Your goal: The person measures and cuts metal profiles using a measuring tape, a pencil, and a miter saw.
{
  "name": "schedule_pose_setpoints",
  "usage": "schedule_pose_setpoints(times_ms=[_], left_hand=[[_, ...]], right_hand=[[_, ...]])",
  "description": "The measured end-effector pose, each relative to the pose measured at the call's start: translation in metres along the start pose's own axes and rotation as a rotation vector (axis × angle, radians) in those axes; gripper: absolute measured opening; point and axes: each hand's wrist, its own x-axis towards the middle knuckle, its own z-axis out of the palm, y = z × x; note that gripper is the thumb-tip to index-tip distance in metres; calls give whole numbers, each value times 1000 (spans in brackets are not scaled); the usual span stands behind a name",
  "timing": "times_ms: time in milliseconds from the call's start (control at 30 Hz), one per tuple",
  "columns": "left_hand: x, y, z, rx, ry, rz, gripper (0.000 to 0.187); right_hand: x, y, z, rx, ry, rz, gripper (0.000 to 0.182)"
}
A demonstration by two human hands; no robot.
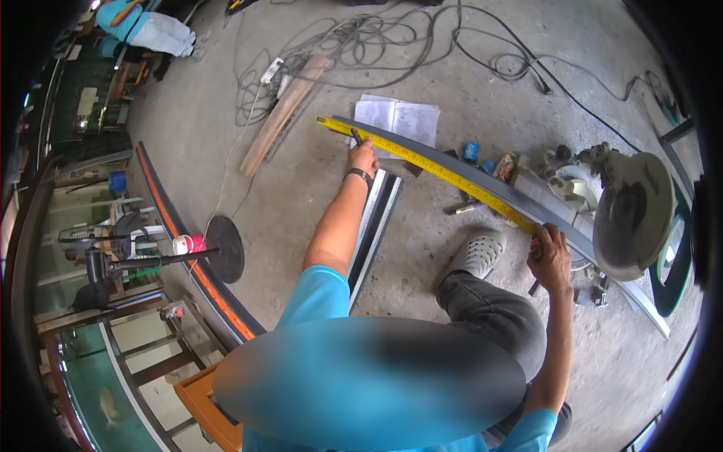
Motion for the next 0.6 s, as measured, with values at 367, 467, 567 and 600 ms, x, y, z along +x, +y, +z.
schedule_pose_setpoints(times_ms=[367,467,567,600], left_hand=[[-26,-12,18,590,209,704,54],[-94,-25,67,993,-392,909,55],[-141,-49,122,1249,-711,1117,53],[-146,-59,138,1286,-765,1069,50]], right_hand=[[10,33,24,-43,-11,54,57],[15,34,26,-31,-50,63,66],[15,31,27,-48,-81,87,70],[15,30,27,-56,-84,98,71]])
